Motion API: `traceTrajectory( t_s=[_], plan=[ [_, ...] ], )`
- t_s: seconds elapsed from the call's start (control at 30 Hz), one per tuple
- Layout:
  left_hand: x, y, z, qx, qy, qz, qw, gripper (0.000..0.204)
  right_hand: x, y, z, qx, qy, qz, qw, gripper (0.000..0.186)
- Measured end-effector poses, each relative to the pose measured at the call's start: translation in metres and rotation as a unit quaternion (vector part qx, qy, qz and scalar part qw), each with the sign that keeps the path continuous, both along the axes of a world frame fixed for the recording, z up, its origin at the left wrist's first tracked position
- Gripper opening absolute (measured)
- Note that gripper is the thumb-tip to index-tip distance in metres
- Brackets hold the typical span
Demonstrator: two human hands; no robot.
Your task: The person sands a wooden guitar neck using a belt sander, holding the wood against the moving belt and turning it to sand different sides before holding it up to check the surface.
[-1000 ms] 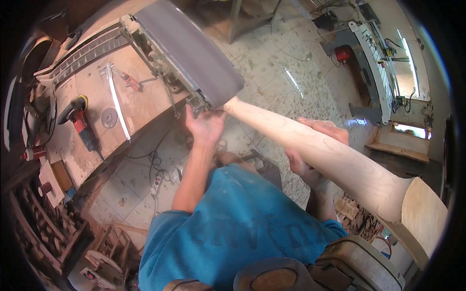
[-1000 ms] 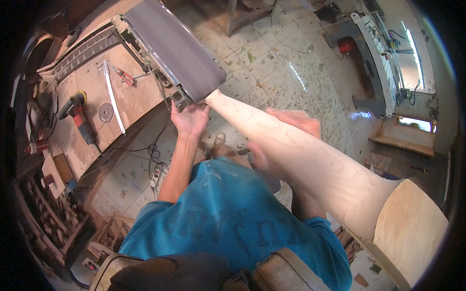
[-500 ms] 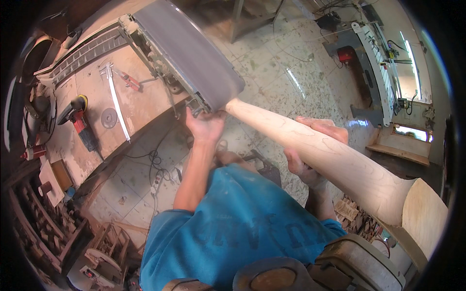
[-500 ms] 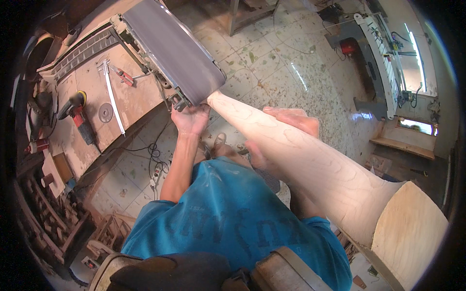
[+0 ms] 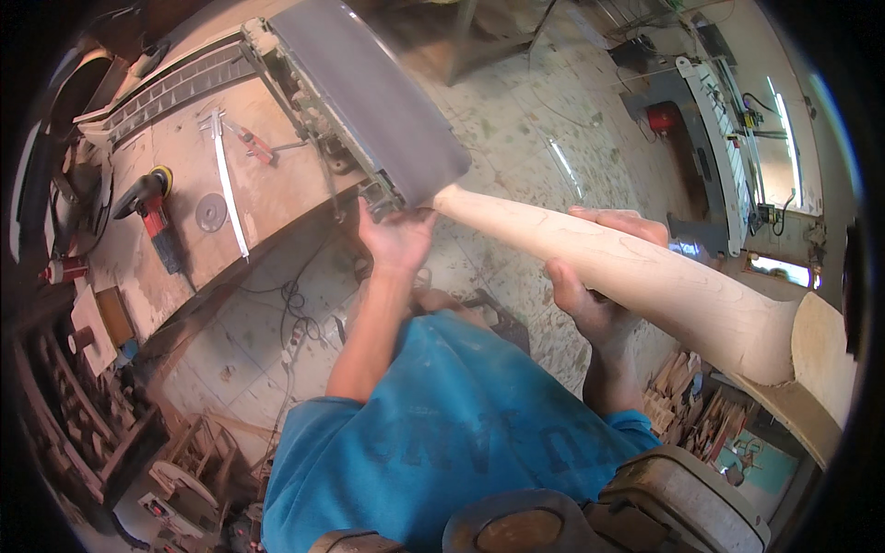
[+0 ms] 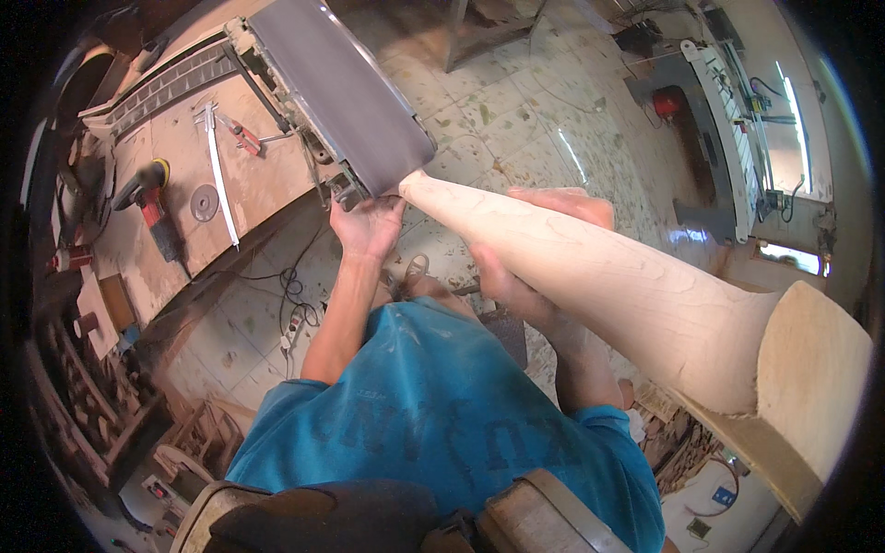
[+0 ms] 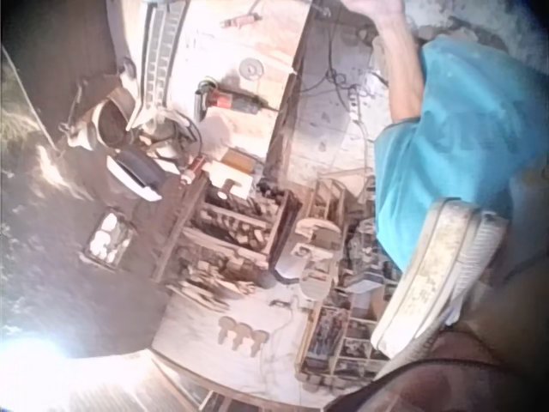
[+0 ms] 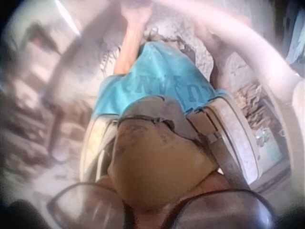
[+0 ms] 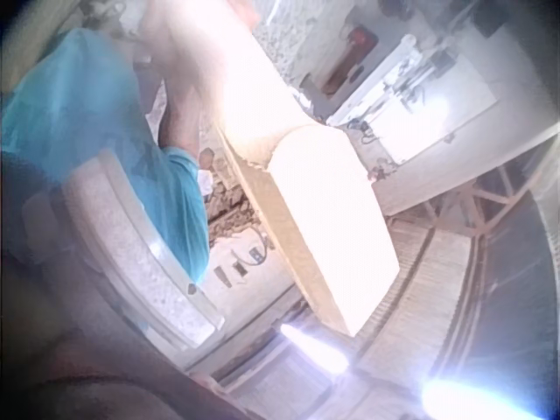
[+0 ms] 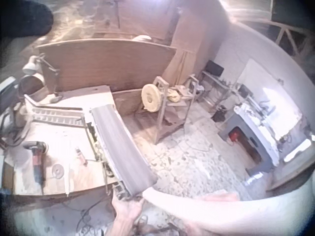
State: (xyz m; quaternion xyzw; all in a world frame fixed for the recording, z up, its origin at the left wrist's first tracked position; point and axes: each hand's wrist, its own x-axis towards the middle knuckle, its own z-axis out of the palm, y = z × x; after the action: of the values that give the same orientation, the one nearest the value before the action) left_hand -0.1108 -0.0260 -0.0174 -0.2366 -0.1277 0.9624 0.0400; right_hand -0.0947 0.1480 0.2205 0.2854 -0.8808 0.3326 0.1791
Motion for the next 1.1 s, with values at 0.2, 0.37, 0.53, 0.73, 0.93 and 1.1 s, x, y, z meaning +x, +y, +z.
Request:
traceTrajectory(
  t_s=[0.2,0.37,0.53,0.73,0.93,1.1],
  plan=[
    [-0.004,0.001,0.005,-0.033,-0.009,-0.008,0.999,0.084,-0.006,-0.003,-0.002,0.005,0.023,-0.002,1.0,0.053],
    [0.0,0.005,-0.01,-0.022,0.035,0.009,0.999,0.085,-0.006,0.007,0.004,-0.035,-0.027,-0.016,0.999,0.054],
    [0.013,0.004,0.02,0.028,-0.002,0.025,0.999,0.081,-0.006,0.017,0.001,-0.086,-0.024,-0.017,0.996,0.051],
    [0.003,-0.003,0.006,-0.036,0.002,-0.005,0.999,0.081,-0.009,0.007,-0.017,-0.11,-0.01,0.004,0.994,0.051],
    [0.0,0.002,0.006,-0.052,-0.007,0.02,0.998,0.082,-0.006,0.015,-0.014,-0.059,-0.017,-0.023,0.998,0.05],
    [0.005,0.004,0.009,-0.016,0.022,0.015,1.0,0.081,0.002,0.021,-0.008,-0.088,0.004,0.0,0.996,0.049]
  ],
)
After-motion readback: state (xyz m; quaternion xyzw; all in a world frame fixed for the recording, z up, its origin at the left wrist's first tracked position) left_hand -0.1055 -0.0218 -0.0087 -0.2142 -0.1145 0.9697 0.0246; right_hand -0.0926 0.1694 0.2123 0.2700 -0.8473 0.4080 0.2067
